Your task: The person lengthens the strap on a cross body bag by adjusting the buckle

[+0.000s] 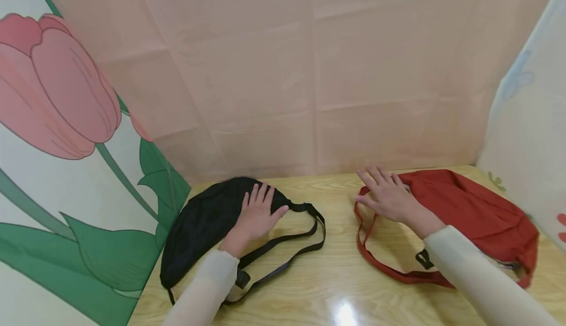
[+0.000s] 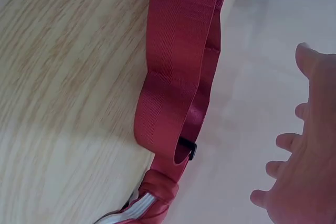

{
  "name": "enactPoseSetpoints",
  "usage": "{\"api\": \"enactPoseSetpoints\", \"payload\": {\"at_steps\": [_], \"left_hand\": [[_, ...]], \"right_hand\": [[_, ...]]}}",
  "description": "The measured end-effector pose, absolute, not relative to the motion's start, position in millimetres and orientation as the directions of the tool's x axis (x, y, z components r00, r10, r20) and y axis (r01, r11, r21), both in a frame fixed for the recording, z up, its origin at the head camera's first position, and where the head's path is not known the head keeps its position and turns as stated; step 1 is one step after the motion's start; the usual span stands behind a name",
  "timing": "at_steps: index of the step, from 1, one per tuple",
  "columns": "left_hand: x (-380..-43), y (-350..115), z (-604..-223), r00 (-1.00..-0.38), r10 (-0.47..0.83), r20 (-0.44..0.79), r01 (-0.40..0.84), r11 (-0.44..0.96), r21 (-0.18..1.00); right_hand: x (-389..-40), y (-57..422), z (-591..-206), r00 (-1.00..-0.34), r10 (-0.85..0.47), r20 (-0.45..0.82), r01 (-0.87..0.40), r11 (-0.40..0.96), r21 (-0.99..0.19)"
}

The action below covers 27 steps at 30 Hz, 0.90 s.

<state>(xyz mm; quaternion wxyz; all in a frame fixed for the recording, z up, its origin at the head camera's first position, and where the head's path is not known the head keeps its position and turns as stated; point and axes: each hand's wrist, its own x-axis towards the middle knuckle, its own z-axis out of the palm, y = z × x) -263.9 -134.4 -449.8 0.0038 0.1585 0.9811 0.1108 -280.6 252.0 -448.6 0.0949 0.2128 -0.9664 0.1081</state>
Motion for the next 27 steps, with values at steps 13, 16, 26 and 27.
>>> {"api": "enactPoseSetpoints", "payload": {"at_steps": [13, 16, 26, 27], "left_hand": [[-255.8, -114.3, -445.7, -0.93, 0.366, -0.032, 0.351, 0.911, 0.216], [-251.4, -108.1, -446.7, -0.93, 0.365, -0.04, 0.348, 0.912, 0.219], [-242.0, -86.3, -455.0, -0.919, 0.391, -0.047, 0.376, 0.906, 0.196], [-241.0, -84.3, -454.9, -0.918, 0.394, -0.05, 0.378, 0.905, 0.194]], "right_hand": [[-287.4, 229.5, -447.2, -0.876, -0.431, 0.216, -0.469, 0.865, -0.178], [-289.2, 223.8, -448.2, -0.872, -0.444, 0.207, -0.48, 0.858, -0.183], [-297.9, 210.6, -451.8, -0.857, -0.487, 0.17, -0.514, 0.831, -0.211], [-298.8, 209.3, -452.2, -0.853, -0.493, 0.173, -0.521, 0.827, -0.212]]}}
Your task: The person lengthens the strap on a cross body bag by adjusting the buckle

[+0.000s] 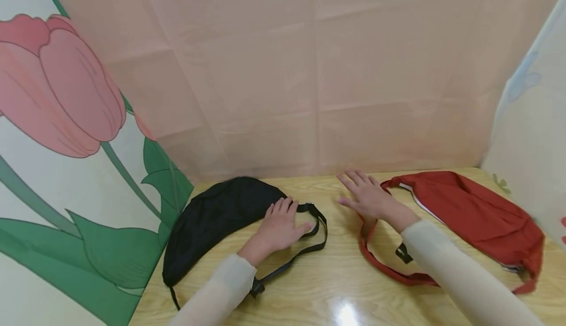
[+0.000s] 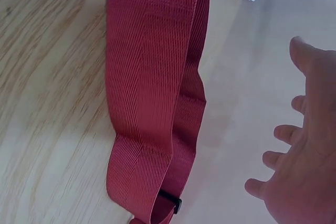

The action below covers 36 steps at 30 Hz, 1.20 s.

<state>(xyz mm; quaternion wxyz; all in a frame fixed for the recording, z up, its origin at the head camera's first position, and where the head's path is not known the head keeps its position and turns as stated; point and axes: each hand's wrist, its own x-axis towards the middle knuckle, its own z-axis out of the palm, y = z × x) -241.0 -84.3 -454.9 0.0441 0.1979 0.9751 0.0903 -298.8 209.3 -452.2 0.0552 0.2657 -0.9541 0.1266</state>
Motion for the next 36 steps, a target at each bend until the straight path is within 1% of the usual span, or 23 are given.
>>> {"api": "enactPoseSetpoints", "payload": {"at_steps": [9, 16, 22, 24, 32, 36], "left_hand": [[-236.7, -70.1, -463.6, -0.917, 0.392, -0.075, 0.374, 0.91, 0.177], [-229.2, -58.6, -466.0, -0.926, 0.368, -0.089, 0.346, 0.918, 0.193], [-224.3, -50.5, -469.3, -0.928, 0.354, -0.117, 0.328, 0.925, 0.193], [-223.2, -47.1, -470.2, -0.93, 0.346, -0.127, 0.32, 0.928, 0.191], [-221.5, -35.0, -478.2, -0.934, 0.329, -0.141, 0.317, 0.943, 0.099], [-223.7, -30.3, -484.2, -0.935, 0.328, -0.136, 0.318, 0.943, 0.094]], "right_hand": [[-306.4, 196.5, -454.6, -0.839, -0.517, 0.169, -0.544, 0.807, -0.228], [-314.4, 186.7, -457.6, -0.839, -0.531, 0.118, -0.542, 0.796, -0.269], [-322.3, 180.2, -461.3, -0.819, -0.565, 0.1, -0.567, 0.771, -0.29], [-325.5, 178.2, -462.5, -0.813, -0.577, 0.082, -0.571, 0.762, -0.305], [-335.7, 168.0, -463.9, -0.767, -0.641, -0.013, -0.584, 0.707, -0.399], [-339.0, 161.1, -463.8, -0.756, -0.652, -0.063, -0.573, 0.706, -0.417]]}}
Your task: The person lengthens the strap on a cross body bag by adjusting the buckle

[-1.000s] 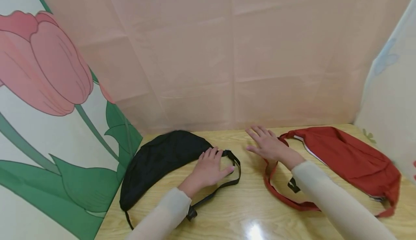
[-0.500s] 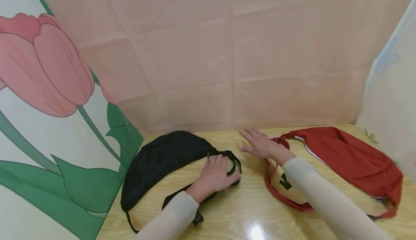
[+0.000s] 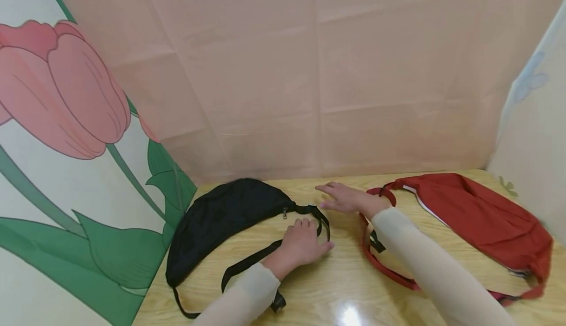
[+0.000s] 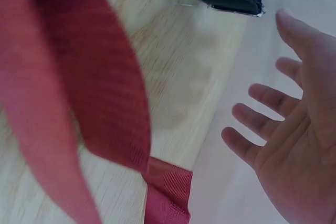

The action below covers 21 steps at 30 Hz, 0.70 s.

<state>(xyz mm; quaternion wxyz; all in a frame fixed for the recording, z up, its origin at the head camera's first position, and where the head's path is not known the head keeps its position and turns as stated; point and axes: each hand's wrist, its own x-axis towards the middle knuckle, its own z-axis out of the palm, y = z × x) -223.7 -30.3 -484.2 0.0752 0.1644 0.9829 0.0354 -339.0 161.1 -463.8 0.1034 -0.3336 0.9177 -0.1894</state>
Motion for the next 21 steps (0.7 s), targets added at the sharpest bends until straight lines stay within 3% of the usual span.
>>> {"api": "enactPoseSetpoints", "payload": {"at_steps": [12, 21], "left_hand": [[-224.5, -22.5, -494.9, -0.946, 0.296, -0.135, 0.282, 0.953, 0.113], [-222.5, -27.2, -497.3, -0.92, 0.389, -0.037, 0.388, 0.921, 0.035]], "right_hand": [[-349.4, 134.9, -466.4, -0.709, -0.683, -0.175, -0.575, 0.704, -0.417], [-357.8, 124.7, -471.6, -0.64, -0.752, -0.156, -0.642, 0.635, -0.429]]}}
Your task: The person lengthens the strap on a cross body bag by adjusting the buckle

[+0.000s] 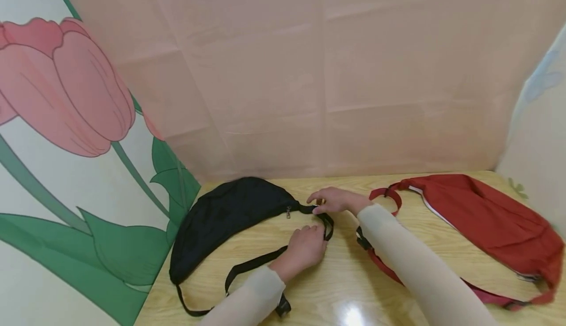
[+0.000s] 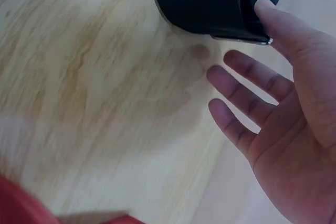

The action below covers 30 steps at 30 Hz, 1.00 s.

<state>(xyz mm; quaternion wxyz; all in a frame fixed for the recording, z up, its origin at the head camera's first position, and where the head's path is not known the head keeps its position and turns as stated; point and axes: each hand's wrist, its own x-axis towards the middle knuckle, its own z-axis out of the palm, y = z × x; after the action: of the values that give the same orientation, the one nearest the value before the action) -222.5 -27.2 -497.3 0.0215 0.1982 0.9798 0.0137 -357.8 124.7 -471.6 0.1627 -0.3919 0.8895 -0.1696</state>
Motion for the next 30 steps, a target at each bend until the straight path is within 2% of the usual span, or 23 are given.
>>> {"api": "enactPoseSetpoints", "payload": {"at_steps": [8, 21, 26, 30], "left_hand": [[-218.3, -37.0, -503.6, -0.88, 0.474, 0.032, 0.474, 0.88, -0.019], [-212.2, -70.7, -495.6, -0.893, 0.444, 0.069, 0.448, 0.892, 0.053], [-209.0, -85.6, -484.5, -0.886, 0.453, 0.096, 0.46, 0.886, 0.061], [-210.5, -97.7, -477.5, -0.882, 0.459, 0.106, 0.467, 0.881, 0.075]], "right_hand": [[-357.8, 111.5, -482.6, -0.649, -0.736, -0.194, -0.626, 0.661, -0.414], [-355.6, 101.3, -480.3, -0.701, -0.687, -0.19, -0.545, 0.689, -0.479], [-351.3, 99.7, -480.0, -0.753, -0.637, -0.167, -0.443, 0.678, -0.587], [-347.3, 100.4, -482.2, -0.729, -0.667, -0.153, -0.355, 0.56, -0.748]]}}
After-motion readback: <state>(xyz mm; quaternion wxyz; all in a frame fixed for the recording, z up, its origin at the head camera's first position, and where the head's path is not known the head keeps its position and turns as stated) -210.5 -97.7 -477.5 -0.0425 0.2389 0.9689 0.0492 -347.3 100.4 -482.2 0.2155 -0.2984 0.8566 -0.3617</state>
